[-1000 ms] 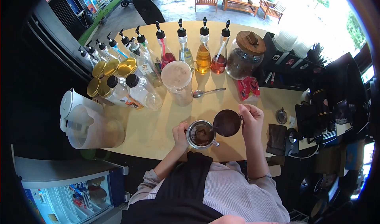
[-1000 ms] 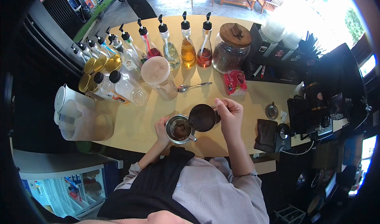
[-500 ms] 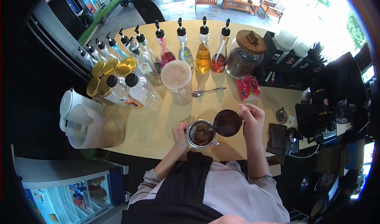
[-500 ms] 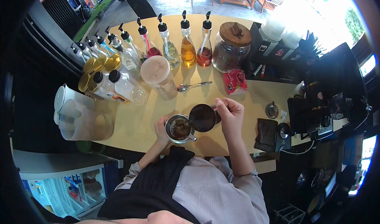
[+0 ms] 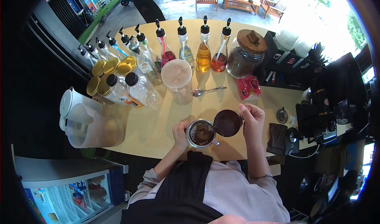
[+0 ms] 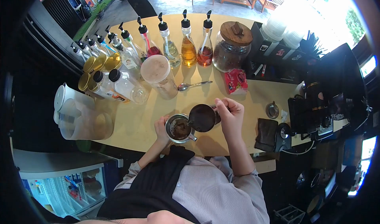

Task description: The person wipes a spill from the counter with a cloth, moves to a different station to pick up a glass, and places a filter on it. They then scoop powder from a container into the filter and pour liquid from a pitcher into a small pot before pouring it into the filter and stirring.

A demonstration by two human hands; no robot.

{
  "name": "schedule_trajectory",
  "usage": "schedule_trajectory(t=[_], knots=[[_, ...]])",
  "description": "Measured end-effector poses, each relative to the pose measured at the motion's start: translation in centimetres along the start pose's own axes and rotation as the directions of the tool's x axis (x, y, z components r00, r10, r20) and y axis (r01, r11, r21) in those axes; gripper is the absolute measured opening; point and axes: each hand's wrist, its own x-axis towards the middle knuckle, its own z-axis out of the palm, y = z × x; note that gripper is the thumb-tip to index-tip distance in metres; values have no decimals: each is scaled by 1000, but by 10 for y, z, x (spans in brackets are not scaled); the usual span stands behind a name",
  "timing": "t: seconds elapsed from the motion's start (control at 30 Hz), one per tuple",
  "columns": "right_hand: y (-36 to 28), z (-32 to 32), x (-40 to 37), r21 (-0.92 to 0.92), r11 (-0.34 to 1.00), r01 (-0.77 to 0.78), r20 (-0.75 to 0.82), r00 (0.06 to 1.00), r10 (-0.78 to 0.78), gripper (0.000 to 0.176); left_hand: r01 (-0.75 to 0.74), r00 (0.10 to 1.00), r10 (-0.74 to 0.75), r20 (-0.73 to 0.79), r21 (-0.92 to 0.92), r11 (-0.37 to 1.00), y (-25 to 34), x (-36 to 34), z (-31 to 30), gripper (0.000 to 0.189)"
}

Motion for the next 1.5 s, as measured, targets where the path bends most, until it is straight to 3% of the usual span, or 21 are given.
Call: schedule_trajectory(t=[1.5], knots=[[1, 0, 0, -29, 999, 22, -13, 1000, -22, 40, -18, 999, 22, 49, -69, 997, -1, 2, 0, 51]])
